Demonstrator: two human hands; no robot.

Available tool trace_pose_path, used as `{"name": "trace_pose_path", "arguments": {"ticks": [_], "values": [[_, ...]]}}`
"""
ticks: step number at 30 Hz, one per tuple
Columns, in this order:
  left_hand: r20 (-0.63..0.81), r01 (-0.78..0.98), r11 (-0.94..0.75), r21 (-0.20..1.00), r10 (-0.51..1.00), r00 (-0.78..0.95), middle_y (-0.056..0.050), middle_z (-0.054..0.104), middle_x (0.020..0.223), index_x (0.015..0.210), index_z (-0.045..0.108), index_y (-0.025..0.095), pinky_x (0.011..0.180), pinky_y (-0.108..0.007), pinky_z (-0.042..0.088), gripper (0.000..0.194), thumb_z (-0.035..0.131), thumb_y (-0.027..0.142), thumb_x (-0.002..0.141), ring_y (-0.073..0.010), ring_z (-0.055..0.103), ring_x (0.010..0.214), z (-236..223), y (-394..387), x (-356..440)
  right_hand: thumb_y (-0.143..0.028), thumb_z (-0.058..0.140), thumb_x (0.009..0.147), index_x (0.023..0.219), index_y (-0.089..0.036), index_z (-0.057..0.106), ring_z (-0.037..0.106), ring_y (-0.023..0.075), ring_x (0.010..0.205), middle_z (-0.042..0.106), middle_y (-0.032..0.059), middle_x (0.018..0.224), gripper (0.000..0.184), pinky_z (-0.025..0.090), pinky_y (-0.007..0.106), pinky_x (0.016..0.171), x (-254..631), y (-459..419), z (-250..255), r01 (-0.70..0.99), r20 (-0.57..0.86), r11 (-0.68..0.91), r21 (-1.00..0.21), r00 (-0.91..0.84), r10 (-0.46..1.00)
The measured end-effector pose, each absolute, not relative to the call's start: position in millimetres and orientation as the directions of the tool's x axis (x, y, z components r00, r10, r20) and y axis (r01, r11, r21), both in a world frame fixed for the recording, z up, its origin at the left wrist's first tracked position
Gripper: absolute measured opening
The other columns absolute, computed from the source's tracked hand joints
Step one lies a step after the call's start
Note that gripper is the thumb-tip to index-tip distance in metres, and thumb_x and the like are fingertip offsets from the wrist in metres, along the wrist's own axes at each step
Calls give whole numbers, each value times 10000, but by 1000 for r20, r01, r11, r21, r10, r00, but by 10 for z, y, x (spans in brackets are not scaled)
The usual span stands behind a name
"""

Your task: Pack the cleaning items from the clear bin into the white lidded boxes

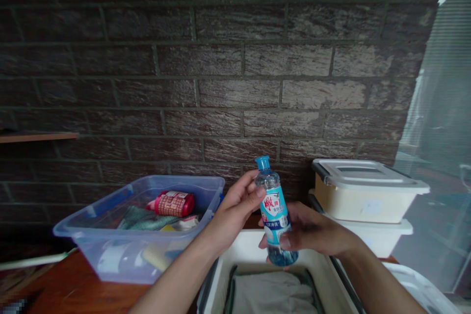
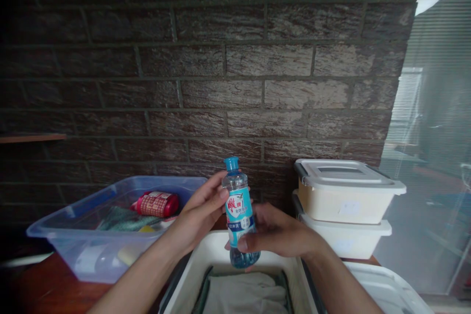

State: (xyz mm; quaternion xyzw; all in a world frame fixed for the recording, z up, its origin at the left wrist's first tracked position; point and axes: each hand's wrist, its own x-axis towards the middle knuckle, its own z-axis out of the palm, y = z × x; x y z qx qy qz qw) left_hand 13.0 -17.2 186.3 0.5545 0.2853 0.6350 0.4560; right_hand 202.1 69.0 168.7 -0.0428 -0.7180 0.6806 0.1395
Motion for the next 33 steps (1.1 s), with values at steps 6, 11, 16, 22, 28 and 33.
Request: {"name": "trace_pose_path", "arguments": {"ticks": [6,11,16,22,28,33], "values": [[363,-366,-355,860,930,-51,-44,694,1025,1175,637,202,817,-269,529,266,685,318,940,-173,675,912,1882,-144,166,-318,853,775,1266,-148,628,759,231,894,770,107,1044,567,609,269,663,2005,665,1723,-136,137,20,-991,-971,195],[177,-466,-203,861,979,-98,-54,704,880,1019,649,148,675,-244,564,249,693,376,930,-131,667,690,1841,-25,155,-523,657,921,1235,-102,629,789,274,759,785,184,993,526,614,283,527,1957,695,1669,-76,41,-192,-978,-983,179],[85,-492,-108,864,994,-70,-84,725,858,987,654,136,591,-245,574,308,689,434,921,-155,692,662,1790,58,108,-672,609,885,1098,-83,678,794,292,751,792,203,971,629,611,274,501,1935,757,1634,-54,-2,-355,-933,-988,155],[86,-493,-106,863,994,-62,-105,739,879,987,652,132,580,-260,590,318,702,437,910,-172,710,664,1800,59,88,-703,550,904,1122,-64,685,794,277,752,792,201,976,689,595,256,493,1956,774,1672,-54,-9,-352,-935,-985,175],[153,-443,-210,872,975,-161,-87,725,961,1028,638,143,669,-288,625,306,744,392,884,-167,715,750,1812,43,71,-710,518,921,1081,-72,684,770,252,671,780,195,921,679,593,294,511,1998,735,1709,-51,1,-202,-978,-970,241],[322,-245,-369,896,922,-213,-19,694,928,1011,582,198,742,-341,619,305,779,370,857,-169,692,811,1785,7,95,-533,733,866,998,-134,699,670,152,648,735,46,817,421,549,256,603,2024,683,1758,-35,145,256,-966,-895,423]]}}
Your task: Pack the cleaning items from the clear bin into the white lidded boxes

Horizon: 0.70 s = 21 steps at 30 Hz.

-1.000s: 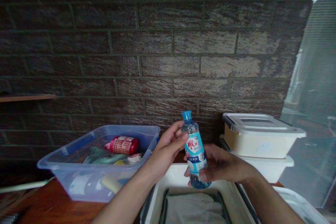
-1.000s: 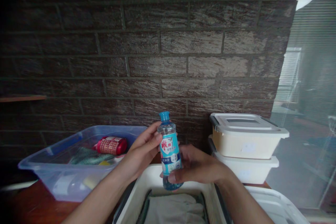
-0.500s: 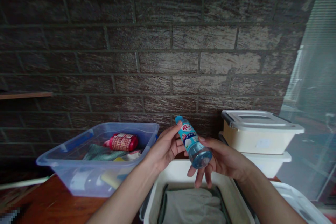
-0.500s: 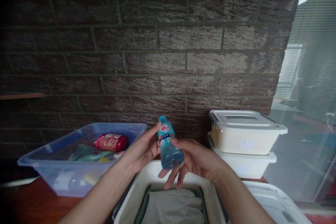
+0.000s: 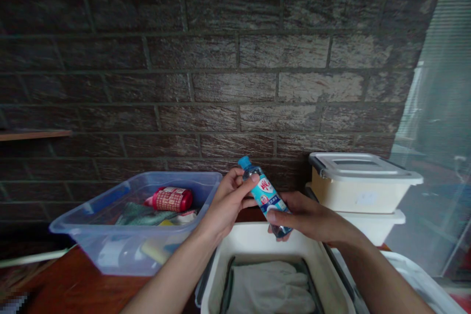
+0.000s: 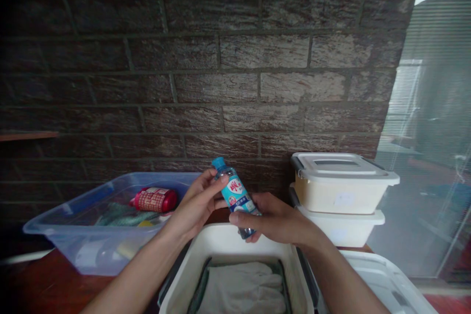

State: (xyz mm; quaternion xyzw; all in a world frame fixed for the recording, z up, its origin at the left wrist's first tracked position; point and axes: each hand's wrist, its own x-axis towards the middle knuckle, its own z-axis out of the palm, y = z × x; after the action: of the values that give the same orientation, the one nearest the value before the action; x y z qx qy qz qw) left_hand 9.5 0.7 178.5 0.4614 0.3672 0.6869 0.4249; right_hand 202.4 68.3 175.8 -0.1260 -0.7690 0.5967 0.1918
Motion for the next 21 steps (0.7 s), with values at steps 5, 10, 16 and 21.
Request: {"name": "trace_pose_path", "arguments": {"ticks": [5,10,16,21], "values": [[352,-137,-359,923,933,-72,-16,698,940,1051,636,187,742,-255,545,309,807,315,828,-155,668,822,1768,-27,170,-533,702,893,941,-147,720,640,163,774,704,23,814,389,516,261,688,2100,785,1768,-10,181,383,-924,-892,413],[278,-186,-265,946,960,44,-42,727,1023,1232,644,210,769,-241,507,373,741,337,895,-173,681,908,1751,-57,183,-388,834,806,1334,-224,556,656,149,847,659,92,1205,619,568,273,708,2159,887,1775,-141,352,371,-918,-722,595],[147,-258,-94,962,970,192,-110,686,1260,1355,581,200,892,-289,513,495,742,315,901,-211,677,1078,1729,-104,201,-174,933,644,1459,-310,472,641,209,1117,579,70,1382,946,567,345,908,2161,798,1803,-313,438,339,-887,-804,402],[139,-115,-113,987,958,250,-90,685,1197,1324,585,189,811,-257,502,432,694,341,935,-164,668,961,1704,-155,218,-204,945,623,1144,-177,684,650,150,811,707,7,943,583,532,259,724,2246,739,1821,-214,344,341,-915,-854,389]]}}
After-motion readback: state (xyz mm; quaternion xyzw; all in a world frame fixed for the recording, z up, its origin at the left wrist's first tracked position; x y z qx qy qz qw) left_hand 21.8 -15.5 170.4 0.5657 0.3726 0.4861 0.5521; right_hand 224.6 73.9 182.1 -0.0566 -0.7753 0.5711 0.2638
